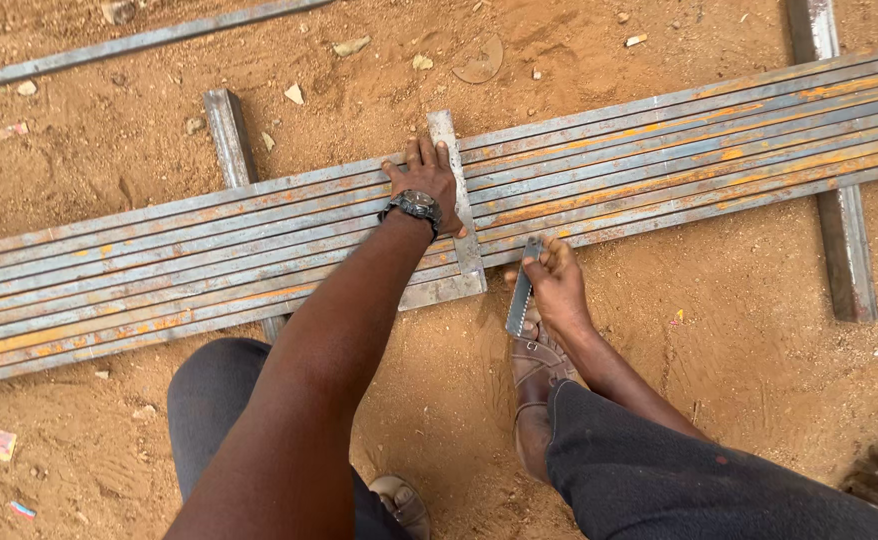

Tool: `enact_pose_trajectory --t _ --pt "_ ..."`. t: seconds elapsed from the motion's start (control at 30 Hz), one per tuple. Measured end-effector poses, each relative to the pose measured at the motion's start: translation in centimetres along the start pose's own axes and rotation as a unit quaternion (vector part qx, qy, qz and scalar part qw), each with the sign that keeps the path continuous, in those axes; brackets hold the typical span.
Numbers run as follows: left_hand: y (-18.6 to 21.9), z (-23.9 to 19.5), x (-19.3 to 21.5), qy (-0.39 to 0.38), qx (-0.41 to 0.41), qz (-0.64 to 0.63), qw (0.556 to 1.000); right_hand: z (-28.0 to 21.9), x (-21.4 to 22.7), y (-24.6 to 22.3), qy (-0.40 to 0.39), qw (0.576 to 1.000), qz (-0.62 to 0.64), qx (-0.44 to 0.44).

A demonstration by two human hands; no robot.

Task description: The person uses a square and a marker to draw lines across a stack of metal bars on the ground.

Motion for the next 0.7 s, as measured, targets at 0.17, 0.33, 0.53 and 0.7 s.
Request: enact_pose_trajectory --t 0.17,0.33,0.53,0.7 --pt "-0.5 -0.2 -0.7 0.027 -0.012 -0.007 1.000 -2.8 -1.7 3.2 0.001 0.988 -0.007 -0.155" --pt "-1.7 -2.2 -1.8 0.080 -0.020 0.020 0.996 -1.9 -4.5 2.8 -0.043 0.985 -0.078 -0.149" --pt "-8.3 -5.5 -3.8 0.160 0.010 -0.057 0.985 -4.9 -8.2 0.9 -0.020 0.993 -0.116 0.011" --pt "-18.4 -9.2 -1.7 0.268 0.125 -0.497 0.816 -7.5 -12.0 -5.7 -0.070 0.913 -0.398 0.058"
Point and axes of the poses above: each hand's wrist, its own z-axis towards the middle knuckle, its own x-axis out of the back of the hand, y = z × x, the point moved 4 cm from there along z, towards the middle knuckle, and after that the axes turned 5 degrees about x, right-handed, at the moved point
